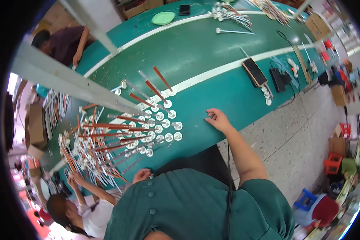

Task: Assembling components by applying hot glue to bases and attaching metal strips.

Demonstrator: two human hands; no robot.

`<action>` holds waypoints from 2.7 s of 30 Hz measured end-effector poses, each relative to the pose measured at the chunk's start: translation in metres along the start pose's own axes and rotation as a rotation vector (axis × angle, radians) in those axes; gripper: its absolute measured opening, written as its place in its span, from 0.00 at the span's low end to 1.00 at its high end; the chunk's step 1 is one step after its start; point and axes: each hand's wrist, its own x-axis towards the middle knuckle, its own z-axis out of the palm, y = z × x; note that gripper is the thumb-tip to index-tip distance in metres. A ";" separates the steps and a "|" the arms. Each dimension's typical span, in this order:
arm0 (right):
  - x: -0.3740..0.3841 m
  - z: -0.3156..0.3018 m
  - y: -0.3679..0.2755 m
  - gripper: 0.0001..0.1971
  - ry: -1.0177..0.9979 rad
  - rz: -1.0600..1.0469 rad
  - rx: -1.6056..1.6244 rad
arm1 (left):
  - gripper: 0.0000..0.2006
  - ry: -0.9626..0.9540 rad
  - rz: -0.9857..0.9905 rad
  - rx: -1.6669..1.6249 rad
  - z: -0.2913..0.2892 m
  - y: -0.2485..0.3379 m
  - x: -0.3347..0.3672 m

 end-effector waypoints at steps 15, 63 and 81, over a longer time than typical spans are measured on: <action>0.013 -0.037 0.005 0.06 -0.297 0.061 0.215 | 0.32 0.872 -0.561 0.057 0.097 -0.315 -0.055; -0.031 -0.015 0.017 0.07 -0.005 -0.310 0.106 | 0.12 1.509 0.295 1.362 -0.217 0.129 0.081; -0.022 -0.018 0.016 0.04 -0.098 -0.384 0.060 | 0.06 1.140 0.804 -0.057 -0.090 0.015 -0.128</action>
